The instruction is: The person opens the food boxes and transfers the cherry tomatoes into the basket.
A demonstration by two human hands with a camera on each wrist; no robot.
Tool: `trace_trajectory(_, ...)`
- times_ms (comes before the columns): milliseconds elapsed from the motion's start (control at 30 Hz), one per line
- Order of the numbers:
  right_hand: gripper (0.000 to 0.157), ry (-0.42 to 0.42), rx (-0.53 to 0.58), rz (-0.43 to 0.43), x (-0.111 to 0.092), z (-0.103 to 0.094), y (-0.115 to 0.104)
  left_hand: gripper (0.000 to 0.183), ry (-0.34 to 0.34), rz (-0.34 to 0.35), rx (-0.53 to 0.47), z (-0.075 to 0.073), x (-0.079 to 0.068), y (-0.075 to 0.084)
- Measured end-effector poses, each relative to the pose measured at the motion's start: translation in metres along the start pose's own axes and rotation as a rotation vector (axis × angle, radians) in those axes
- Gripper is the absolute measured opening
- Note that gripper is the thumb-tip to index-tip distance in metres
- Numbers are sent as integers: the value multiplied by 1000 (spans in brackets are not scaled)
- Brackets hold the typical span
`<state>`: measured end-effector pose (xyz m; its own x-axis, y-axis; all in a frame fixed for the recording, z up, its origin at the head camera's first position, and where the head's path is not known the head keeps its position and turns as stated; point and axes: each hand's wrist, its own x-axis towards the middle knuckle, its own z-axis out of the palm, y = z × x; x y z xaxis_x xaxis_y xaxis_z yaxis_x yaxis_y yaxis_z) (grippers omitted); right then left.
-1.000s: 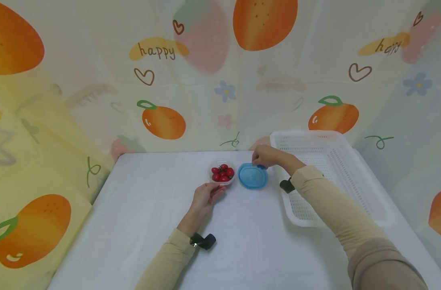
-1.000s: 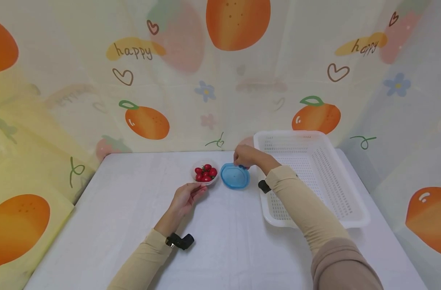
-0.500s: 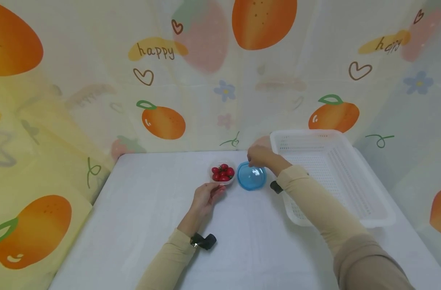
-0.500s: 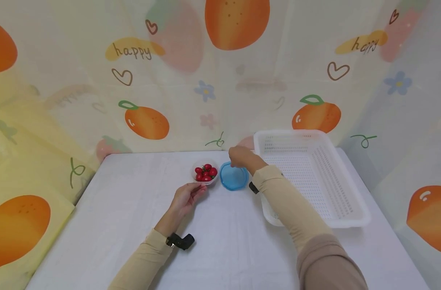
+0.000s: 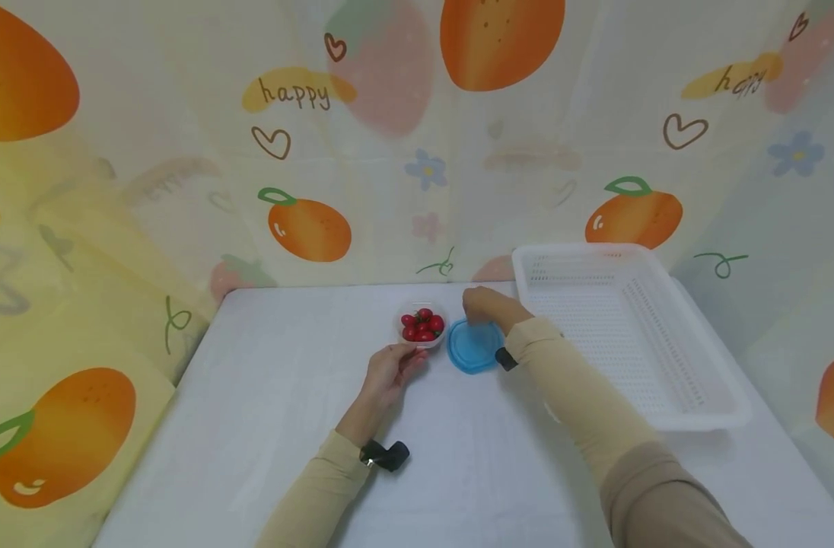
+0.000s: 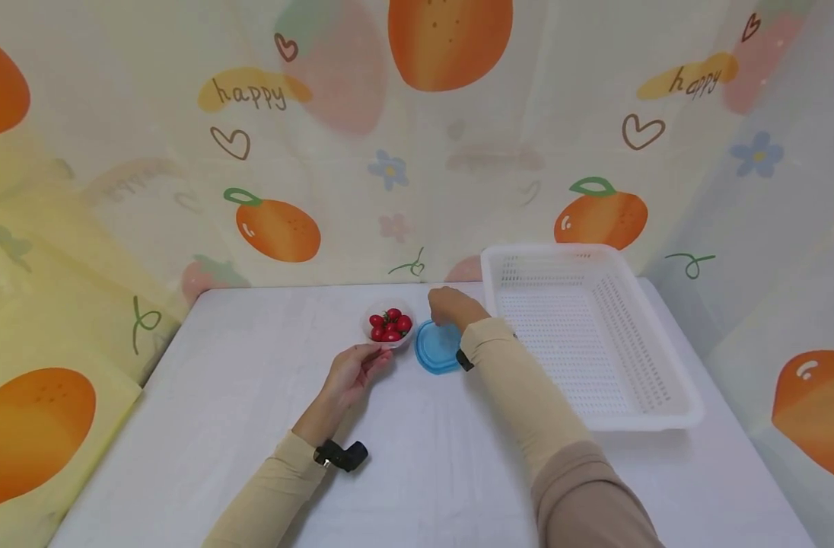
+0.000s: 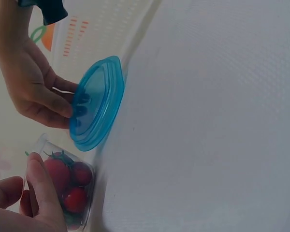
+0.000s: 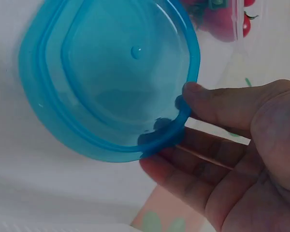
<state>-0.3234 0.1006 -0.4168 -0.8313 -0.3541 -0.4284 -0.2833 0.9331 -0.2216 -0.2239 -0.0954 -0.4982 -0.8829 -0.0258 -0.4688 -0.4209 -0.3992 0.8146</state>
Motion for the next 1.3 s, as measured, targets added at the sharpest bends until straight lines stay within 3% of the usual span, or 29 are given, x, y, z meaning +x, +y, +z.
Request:
trace_trajectory(467,28,-64,49,144,6,18,7,25,-9,-3,-19,1,-1,0)
trace_trajectory(633,25,-77,47,155,7,19,6,27,-17,2,-12,1,-2,0)
trace_trajectory(933,17,-26,-7,63,0,12,11,27,15,0,-6,1,-1,-1)
trace_trajectory(1167,30,21,53,-19,-9,-8,13,26,25,9,18,0,-1,-2)
trace_trajectory(1300,33,19,10,-55,-13,-15,12,26,28,3,15,-1,-2,-4)
